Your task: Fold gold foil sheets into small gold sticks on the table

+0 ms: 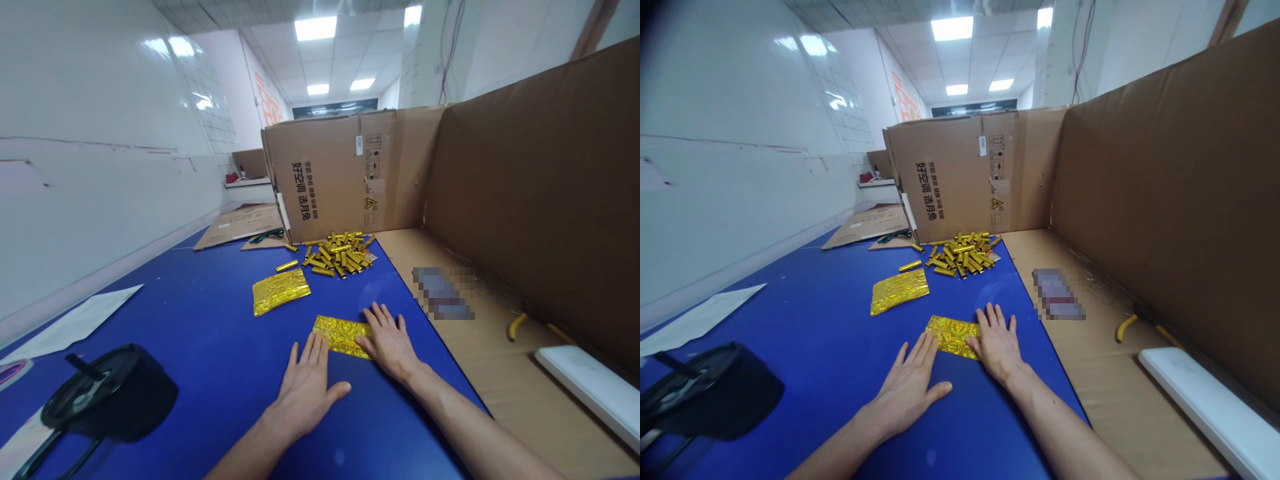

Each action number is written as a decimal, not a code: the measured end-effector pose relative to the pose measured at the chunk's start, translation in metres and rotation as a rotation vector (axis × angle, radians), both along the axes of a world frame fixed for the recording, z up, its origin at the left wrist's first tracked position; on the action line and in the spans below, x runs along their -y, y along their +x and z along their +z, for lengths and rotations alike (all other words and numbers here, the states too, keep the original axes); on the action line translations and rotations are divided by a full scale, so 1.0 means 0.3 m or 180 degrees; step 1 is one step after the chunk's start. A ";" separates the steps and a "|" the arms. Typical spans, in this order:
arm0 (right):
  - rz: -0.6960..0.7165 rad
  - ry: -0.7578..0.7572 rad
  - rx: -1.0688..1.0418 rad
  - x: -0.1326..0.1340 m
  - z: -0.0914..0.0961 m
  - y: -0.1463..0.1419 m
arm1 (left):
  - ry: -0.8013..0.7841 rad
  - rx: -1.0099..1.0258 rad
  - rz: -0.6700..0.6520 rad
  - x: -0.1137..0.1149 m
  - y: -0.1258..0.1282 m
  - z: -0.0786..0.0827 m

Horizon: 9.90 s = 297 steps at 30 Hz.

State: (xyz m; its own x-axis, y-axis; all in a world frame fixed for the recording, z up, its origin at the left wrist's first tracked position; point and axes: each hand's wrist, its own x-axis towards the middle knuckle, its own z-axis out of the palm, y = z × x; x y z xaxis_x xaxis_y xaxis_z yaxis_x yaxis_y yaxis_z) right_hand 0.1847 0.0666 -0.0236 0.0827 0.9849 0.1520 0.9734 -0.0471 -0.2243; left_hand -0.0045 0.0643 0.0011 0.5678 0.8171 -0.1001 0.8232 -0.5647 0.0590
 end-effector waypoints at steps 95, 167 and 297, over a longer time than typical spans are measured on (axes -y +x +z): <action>0.1429 -0.0654 0.0044 0.081 0.045 -0.066 | -0.0467 0.0566 -0.0678 -0.006 0.121 -0.005; 0.1318 -0.0224 -0.0012 0.103 0.124 -0.066 | 0.0298 0.0243 0.0076 -0.271 0.042 -0.078; 0.0284 -0.0216 -0.0513 0.054 0.078 0.009 | -0.0595 0.1593 0.0217 -0.158 -0.083 0.016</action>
